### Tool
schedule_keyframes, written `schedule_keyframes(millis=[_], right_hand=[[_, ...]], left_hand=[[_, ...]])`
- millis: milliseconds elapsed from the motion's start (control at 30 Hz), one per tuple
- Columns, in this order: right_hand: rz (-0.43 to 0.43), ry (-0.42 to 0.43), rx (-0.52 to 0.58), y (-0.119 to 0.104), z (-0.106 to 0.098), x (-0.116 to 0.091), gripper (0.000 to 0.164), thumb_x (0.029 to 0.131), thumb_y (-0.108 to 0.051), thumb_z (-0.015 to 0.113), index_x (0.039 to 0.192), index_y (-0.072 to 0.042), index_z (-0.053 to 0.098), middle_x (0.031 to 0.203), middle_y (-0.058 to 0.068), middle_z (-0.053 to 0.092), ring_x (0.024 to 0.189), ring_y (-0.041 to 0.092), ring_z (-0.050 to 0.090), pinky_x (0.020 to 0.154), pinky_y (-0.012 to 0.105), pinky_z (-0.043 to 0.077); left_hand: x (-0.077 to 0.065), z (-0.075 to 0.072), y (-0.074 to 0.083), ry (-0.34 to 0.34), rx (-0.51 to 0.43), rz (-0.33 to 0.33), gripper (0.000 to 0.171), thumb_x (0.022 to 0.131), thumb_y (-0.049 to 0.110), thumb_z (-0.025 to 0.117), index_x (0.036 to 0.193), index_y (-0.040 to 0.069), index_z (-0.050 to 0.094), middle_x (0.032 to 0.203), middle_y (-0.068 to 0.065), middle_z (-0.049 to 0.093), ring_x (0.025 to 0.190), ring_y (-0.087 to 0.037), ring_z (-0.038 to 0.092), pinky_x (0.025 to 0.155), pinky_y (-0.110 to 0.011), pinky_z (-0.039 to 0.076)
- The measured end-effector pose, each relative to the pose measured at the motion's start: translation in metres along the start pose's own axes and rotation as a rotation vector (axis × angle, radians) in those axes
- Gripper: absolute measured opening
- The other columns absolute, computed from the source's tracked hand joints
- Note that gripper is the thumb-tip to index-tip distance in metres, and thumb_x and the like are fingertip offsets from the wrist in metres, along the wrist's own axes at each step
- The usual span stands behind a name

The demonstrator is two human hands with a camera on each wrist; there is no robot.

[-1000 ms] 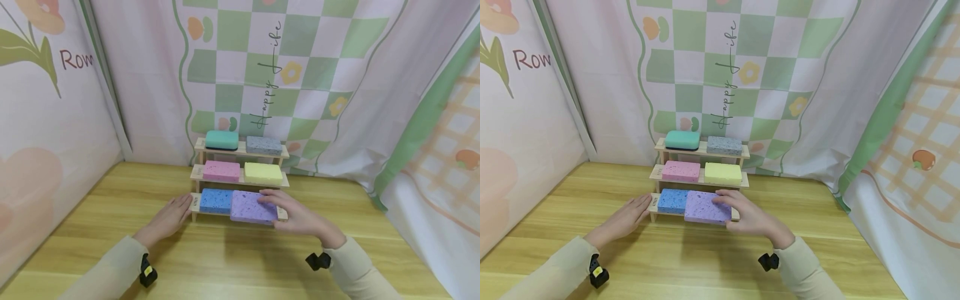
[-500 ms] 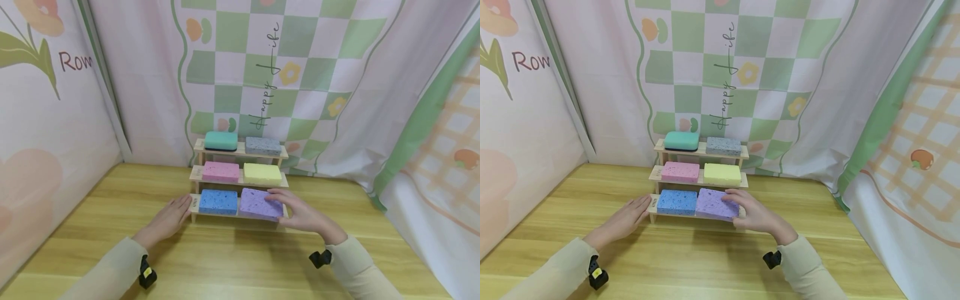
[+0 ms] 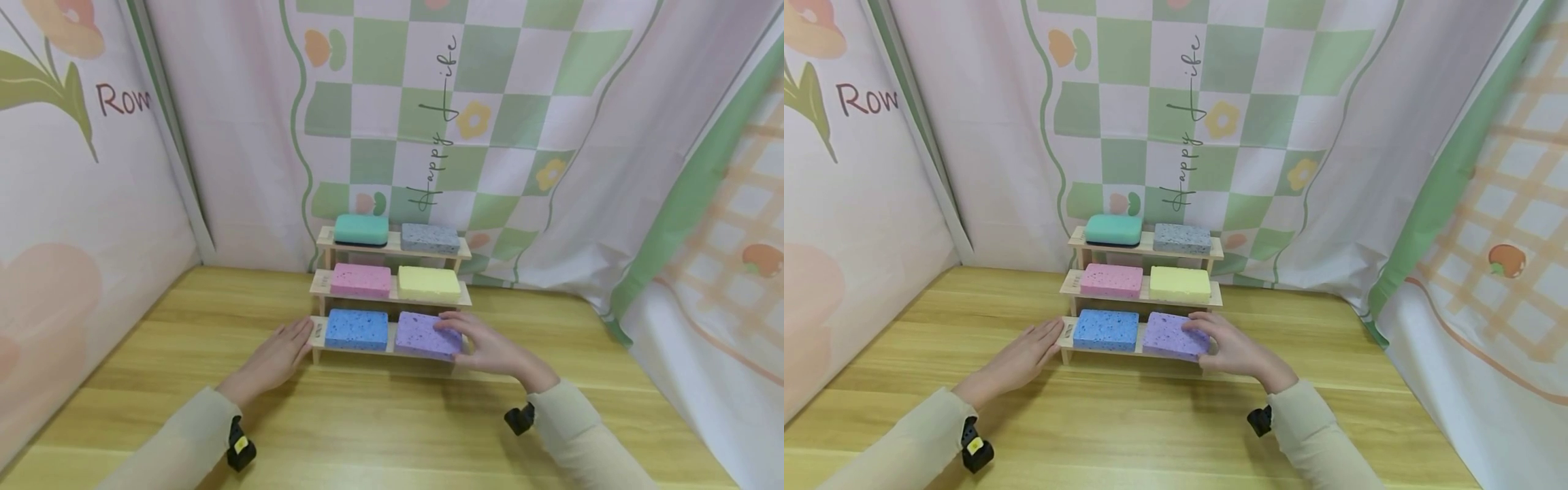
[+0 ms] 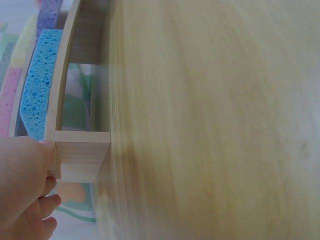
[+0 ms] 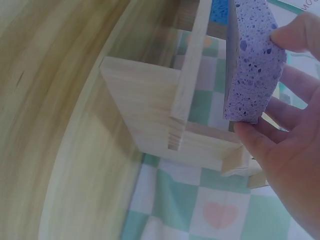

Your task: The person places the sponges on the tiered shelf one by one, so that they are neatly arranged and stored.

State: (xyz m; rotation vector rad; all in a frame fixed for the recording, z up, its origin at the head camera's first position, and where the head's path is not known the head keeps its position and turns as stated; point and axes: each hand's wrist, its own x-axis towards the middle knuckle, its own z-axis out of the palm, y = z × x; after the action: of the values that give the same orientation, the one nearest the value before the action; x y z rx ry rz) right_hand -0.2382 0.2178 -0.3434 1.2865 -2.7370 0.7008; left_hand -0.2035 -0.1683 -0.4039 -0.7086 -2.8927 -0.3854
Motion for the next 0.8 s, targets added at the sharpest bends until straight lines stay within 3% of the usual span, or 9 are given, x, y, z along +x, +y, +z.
schedule_keyframes(millis=[467,800], right_hand=[[0.067,-0.067,0.027,0.0083,0.0049,0.0052,0.049,0.077,-0.008,0.061,0.126,-0.005,0.054,0.138,0.021,0.038,0.126,0.042,0.031,0.099,0.058,0.028],[0.050,-0.069,0.014,0.0103,0.0064,0.0060,0.046,0.080,-0.002,0.061,0.125,0.000,0.054,0.137,0.022,0.039,0.126,0.042,0.032,0.101,0.057,0.027]], left_hand=[[0.0006,0.0021,-0.0017,0.007,0.019,0.011,0.048,0.100,0.019,0.039,0.137,-0.011,0.032,0.142,-0.025,0.031,0.130,-0.038,0.029,0.106,-0.051,0.021],[0.0008,0.0013,-0.0015,-0.002,0.012,-0.001,0.048,0.101,0.019,0.038,0.138,-0.010,0.031,0.142,-0.025,0.030,0.130,-0.037,0.028,0.106,-0.051,0.021]])
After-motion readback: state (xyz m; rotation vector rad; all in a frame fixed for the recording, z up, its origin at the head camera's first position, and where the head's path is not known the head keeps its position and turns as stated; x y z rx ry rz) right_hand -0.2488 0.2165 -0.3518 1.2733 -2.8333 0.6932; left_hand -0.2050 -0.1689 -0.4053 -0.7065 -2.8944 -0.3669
